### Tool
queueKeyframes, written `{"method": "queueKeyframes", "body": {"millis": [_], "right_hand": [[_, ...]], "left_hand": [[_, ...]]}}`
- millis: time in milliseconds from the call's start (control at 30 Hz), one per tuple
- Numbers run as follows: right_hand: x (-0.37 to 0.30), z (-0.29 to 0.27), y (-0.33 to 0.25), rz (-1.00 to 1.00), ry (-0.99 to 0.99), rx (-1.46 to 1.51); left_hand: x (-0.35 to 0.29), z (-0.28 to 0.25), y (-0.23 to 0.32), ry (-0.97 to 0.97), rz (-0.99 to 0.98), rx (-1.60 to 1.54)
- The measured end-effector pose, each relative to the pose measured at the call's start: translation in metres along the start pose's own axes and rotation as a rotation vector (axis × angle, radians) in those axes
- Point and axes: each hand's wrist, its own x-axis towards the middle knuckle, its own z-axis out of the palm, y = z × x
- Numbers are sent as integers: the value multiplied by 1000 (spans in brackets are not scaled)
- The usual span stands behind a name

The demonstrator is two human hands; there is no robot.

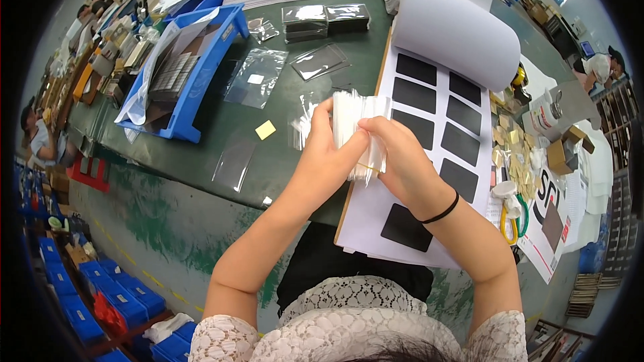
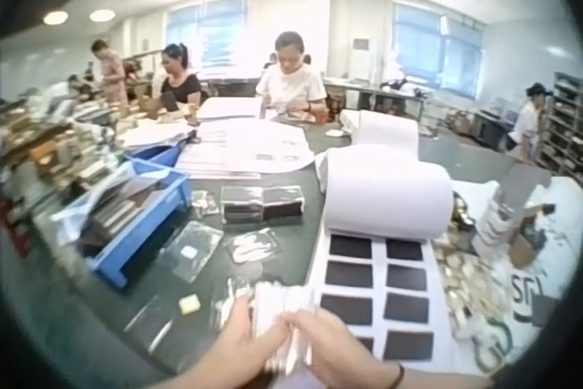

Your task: Cleaning small black rectangular components and applying an adhesive part or lens to them before packaging them into plastic sleeves.

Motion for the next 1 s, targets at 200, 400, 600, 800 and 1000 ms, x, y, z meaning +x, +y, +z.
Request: {"method": "queueKeyframes", "body": {"millis": [200,400,600,800,1000], "right_hand": [[0,-9,-3,-14,91,13],[-2,-7,-8,-60,95,71],[4,-17,-14,-172,68,120],[-10,-38,-29,-167,93,16],[-61,-25,-28,-46,-32,-92]], "left_hand": [[-15,5,24,-97,68,152],[-28,-7,20,-148,405,758],[-34,4,16,-48,737,924],[-49,-11,30,-62,59,237],[-17,-30,18,-23,4,241]]}}
